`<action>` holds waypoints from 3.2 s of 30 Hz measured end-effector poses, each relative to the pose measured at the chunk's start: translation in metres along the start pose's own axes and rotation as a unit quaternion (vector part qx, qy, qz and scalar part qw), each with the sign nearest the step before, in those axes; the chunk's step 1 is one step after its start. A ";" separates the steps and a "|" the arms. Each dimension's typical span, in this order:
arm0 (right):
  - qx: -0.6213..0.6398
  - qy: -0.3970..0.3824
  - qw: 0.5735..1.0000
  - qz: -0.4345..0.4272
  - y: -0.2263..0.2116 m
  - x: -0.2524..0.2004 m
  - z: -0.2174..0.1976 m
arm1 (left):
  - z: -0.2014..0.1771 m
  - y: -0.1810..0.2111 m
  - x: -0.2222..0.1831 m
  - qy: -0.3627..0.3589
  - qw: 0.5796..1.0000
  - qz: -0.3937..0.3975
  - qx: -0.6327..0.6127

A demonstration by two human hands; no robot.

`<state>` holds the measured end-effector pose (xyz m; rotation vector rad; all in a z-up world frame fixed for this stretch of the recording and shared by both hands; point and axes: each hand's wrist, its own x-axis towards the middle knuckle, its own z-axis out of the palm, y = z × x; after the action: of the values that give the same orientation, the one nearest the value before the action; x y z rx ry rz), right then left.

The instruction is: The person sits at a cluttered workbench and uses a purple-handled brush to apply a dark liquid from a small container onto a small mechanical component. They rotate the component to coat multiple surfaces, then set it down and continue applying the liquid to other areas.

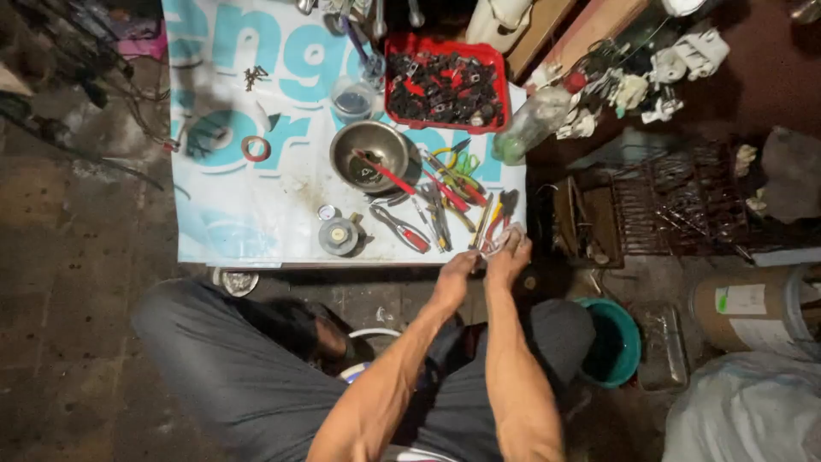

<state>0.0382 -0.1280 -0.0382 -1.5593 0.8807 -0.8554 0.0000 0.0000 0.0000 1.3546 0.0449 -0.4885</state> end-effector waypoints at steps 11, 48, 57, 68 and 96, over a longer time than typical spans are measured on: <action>0.155 0.028 0.956 0.248 -0.081 0.004 -0.010 | -0.081 -0.039 -0.028 -0.012 0.965 -0.187 0.182; -0.500 -0.613 0.611 0.024 -0.016 -0.106 -0.045 | -0.232 0.090 -0.145 0.344 0.928 -0.134 -0.045; -0.508 -0.596 0.617 0.081 -0.014 -0.113 -0.089 | -0.225 0.049 -0.120 0.309 0.936 -0.165 -0.039; -0.488 -0.573 0.645 0.134 -0.044 -0.108 -0.096 | -0.249 -0.010 -0.087 0.321 0.937 -0.132 0.034; -0.429 -0.603 0.662 0.117 0.033 -0.111 -0.109 | -0.230 -0.010 -0.106 0.249 0.947 -0.090 0.181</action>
<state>-0.1120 -0.0831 -0.0629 -2.1915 0.3853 0.9900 -0.0427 0.2480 -0.0296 1.8219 0.5200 -0.3007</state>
